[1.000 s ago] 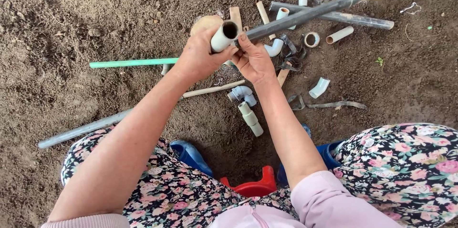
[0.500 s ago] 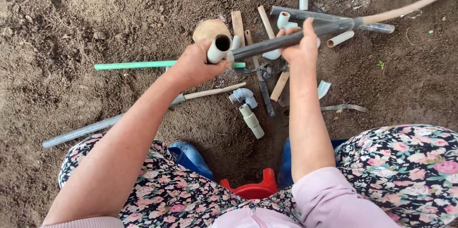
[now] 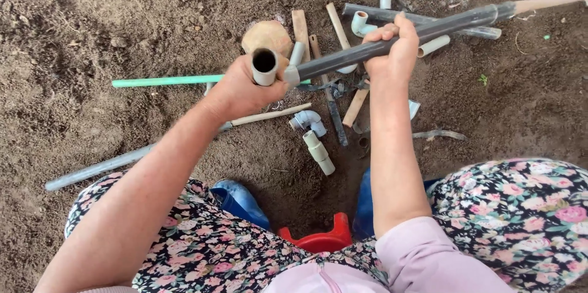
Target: The person sits on a small red stool on the ground and assembles various plastic pipes and fittings. They connect a white elbow to a long black pipe, then attach a shorter beige pipe to the elbow. The person continues to connect different lengths of black and beige pipes using various fittings, occasionally using a rock to tap the connections into place.
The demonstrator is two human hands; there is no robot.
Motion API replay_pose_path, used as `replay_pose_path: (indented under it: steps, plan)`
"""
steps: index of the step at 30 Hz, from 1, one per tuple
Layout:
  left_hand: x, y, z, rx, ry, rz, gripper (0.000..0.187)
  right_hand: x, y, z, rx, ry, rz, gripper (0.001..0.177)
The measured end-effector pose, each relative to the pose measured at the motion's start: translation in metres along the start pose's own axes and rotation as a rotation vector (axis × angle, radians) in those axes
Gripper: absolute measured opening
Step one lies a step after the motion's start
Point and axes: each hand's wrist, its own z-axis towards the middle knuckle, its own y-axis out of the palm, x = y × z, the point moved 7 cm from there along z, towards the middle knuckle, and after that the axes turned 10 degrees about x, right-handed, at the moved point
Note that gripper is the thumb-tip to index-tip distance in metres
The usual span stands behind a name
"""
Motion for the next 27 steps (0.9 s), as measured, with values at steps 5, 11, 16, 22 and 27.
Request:
replay_pose_path:
  steps: [5, 11, 16, 22, 27]
  plan:
    - [-0.013, -0.006, 0.006, 0.054, 0.063, -0.091, 0.022, -0.001, 0.006, 0.023, -0.109, -0.153, -0.066, 0.009]
    - [0.003, -0.029, 0.003, 0.11, -0.218, 0.052, 0.019, 0.021, 0.004, -0.025, -0.08, -0.008, -0.109, 0.015]
    - [-0.046, -0.034, 0.025, 0.429, 0.012, -0.309, 0.039, 0.031, -0.003, 0.0, -0.21, -0.004, -0.115, 0.023]
    - [-0.031, 0.04, -0.003, 0.105, -0.202, 0.063, 0.038, 0.033, 0.014, -0.026, -0.32, -0.007, -0.05, 0.023]
    - [0.013, 0.051, -0.011, 0.231, 0.632, 0.54, 0.03, 0.047, 0.011, -0.052, -0.316, -0.054, -0.091, 0.025]
